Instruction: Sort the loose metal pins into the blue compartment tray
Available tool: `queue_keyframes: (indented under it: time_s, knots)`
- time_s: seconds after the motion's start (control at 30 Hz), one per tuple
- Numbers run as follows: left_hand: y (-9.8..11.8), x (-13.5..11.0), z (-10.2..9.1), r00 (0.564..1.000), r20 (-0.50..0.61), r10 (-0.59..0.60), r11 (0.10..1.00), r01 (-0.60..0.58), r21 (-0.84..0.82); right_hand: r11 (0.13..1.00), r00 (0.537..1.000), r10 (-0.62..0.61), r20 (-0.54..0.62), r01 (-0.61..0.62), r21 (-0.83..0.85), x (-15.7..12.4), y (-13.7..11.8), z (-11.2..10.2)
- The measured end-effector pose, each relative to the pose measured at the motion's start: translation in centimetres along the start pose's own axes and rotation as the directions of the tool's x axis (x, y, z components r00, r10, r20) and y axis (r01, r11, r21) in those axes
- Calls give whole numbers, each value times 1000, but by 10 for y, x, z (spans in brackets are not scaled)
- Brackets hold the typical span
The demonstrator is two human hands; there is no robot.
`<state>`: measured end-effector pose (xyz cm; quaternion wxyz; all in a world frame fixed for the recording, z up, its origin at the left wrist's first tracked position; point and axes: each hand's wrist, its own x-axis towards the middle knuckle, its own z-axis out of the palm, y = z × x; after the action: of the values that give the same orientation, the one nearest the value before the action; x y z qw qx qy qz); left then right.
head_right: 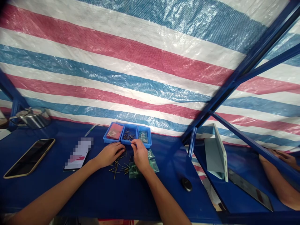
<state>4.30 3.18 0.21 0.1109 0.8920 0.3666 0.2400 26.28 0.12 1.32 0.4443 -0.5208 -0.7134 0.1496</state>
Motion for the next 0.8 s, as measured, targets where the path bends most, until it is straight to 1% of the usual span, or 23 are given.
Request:
queue_keyframes:
  time_s: [0.2,0.47,0.57,0.67,0.8]
  knots:
    - [0,1,0,1000,4,2,1000,-2,4,997,997,-68,20,69,-34,0,4,0]
    - [3,1,-3,1000,5,4,1000,-4,2,954,985,-160,68,172,-245,0,-1,-2]
    - [1,1,-2,1000,7,4,1000,-4,8,946,982,-176,65,187,-263,0,-2,-3]
    - [0,0,-1,1000,5,9,1000,-9,7,945,984,-169,51,176,-275,0,-2,-3]
    - [0,0,0,1000,1,5,1000,-5,0,953,986,-157,56,166,-251,1,0,-4]
